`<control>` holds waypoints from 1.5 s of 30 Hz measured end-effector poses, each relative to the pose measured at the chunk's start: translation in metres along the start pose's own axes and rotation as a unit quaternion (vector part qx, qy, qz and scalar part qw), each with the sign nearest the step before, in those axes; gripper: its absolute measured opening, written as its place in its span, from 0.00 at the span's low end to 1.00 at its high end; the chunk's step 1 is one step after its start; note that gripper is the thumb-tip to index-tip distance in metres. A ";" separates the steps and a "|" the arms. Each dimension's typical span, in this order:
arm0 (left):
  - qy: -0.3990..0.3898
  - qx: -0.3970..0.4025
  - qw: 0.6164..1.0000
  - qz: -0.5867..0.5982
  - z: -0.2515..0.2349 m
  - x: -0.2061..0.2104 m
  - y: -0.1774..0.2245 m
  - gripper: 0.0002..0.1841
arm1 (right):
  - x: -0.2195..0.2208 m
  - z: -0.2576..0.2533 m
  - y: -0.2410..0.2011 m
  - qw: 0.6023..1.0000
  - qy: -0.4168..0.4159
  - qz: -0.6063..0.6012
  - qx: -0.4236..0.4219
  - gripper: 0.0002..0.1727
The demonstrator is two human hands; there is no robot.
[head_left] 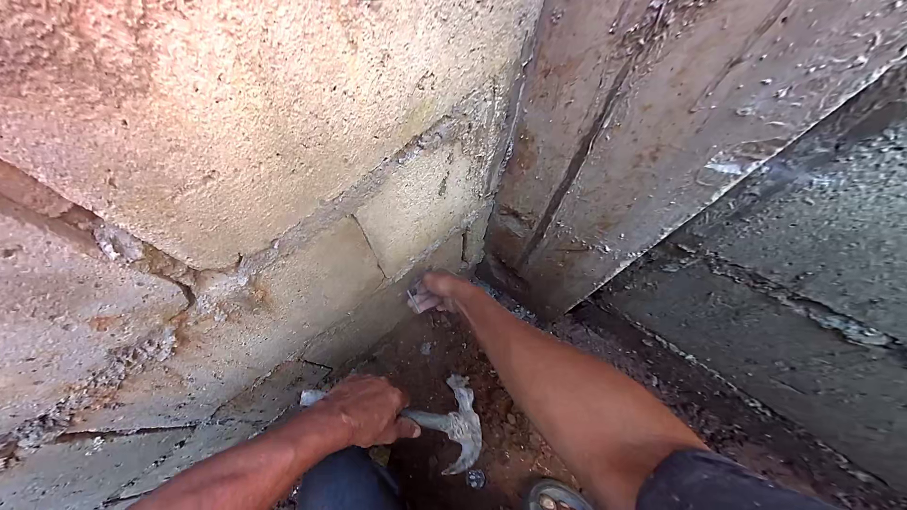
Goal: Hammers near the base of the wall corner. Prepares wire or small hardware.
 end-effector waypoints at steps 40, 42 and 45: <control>0.023 -0.110 0.994 0.005 0.010 0.010 -0.005 0.32 | -0.001 -0.002 -0.003 0.999 -0.002 0.042 -0.004 0.18; 0.013 -0.081 0.997 -0.011 0.015 0.003 -0.001 0.32 | -0.001 -0.003 -0.002 0.999 0.000 0.036 0.001 0.18; -0.011 -0.019 0.999 -0.030 0.007 -0.006 0.001 0.30 | 0.000 -0.004 -0.003 1.000 0.005 0.030 0.003 0.18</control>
Point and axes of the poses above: each hand's wrist, its own z-axis away from the middle knuckle, its own x-axis out of the palm, y = z × x, the point moved 2 cm from there along -z, towards the middle knuckle, and after that the axes turned 11 degrees about y, right-handed, at the moved point
